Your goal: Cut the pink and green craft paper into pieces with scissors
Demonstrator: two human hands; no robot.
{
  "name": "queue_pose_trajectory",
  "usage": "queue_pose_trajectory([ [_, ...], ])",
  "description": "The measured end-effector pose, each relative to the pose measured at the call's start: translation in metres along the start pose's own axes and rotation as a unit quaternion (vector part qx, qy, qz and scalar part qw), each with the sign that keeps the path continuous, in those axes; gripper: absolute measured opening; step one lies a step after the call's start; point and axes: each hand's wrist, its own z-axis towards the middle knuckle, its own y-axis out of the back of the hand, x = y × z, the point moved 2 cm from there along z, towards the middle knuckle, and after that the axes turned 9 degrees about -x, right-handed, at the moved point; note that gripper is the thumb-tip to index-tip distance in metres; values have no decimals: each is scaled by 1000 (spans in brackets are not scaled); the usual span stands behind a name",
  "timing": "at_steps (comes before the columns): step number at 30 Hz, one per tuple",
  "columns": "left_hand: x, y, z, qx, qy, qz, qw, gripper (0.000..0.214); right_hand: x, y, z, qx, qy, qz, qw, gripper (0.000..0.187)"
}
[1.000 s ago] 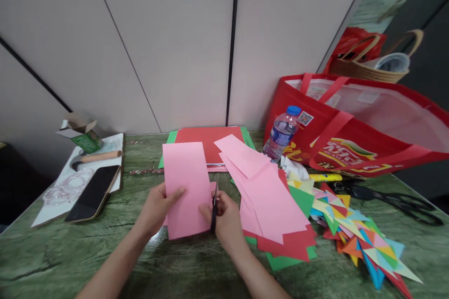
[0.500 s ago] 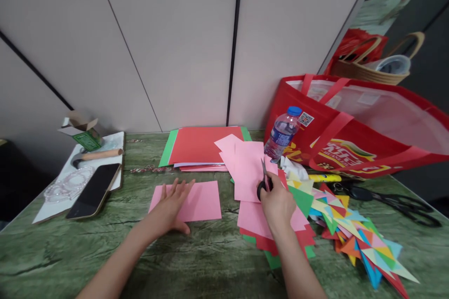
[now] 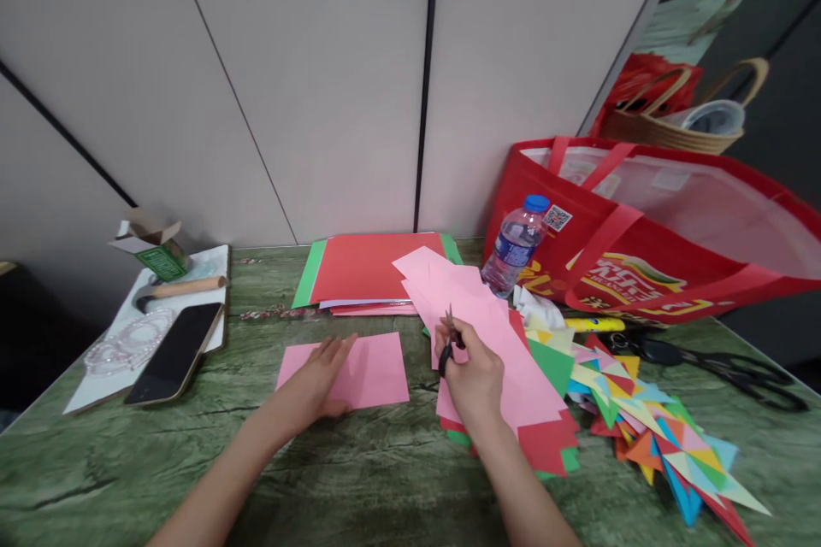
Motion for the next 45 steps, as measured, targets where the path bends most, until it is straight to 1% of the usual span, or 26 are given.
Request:
queue_pose_trajectory([
  [5, 4, 1, 3, 1, 39, 43, 998, 95, 12, -7, -4, 49, -38, 41, 997, 21],
  [9, 9, 0, 7, -17, 29, 55, 998, 95, 25, -15, -4, 71, -46, 79, 993, 19],
  [14, 5, 3, 7, -49, 28, 71, 996, 91, 44, -24, -3, 69, -53, 106, 991, 20],
  [19, 3, 6, 5, -85, 30, 106, 990, 91, 73, -38, -2, 103, -59, 116, 986, 18],
  [22, 3, 5, 5, -99, 24, 123, 987, 89, 93, -48, -2, 111, -84, 170, 976, 16],
  [24, 3, 4, 5, -107, 28, 134, 985, 87, 98, -54, -4, 117, -116, 226, 960, 16],
  [25, 2, 4, 5, -110, 31, 139, 984, 85, 98, -55, -6, 114, -130, 249, 953, 17],
  [27, 0, 6, 5, -117, 39, 148, 981, 83, 88, -55, -8, 95, -153, 276, 944, 19],
  [30, -5, 12, 5, -134, 43, 160, 977, 76, 59, -48, -7, 43, -187, 264, 945, 23],
  [32, -8, 15, 4, -146, 49, 164, 974, 67, 40, -43, -3, 20, -205, 245, 947, 26],
  [34, -8, 17, 5, -149, 60, 161, 974, 53, 28, -38, 2, 0, -215, 245, 945, 28],
  [37, -6, 18, 5, -148, 70, 149, 975, 32, 24, -35, 7, -10, -216, 249, 944, 29],
  [41, -2, 19, 4, -148, 61, 119, 980, 12, 28, -37, 6, 8, -214, 231, 949, 28],
  [43, -1, 19, 4, -143, 57, 101, 983, 11, 28, -38, 4, 16, -213, 228, 950, 29],
  [45, -2, 18, 5, -135, 56, 82, 986, 22, 28, -39, 4, 18, -210, 227, 951, 29],
])
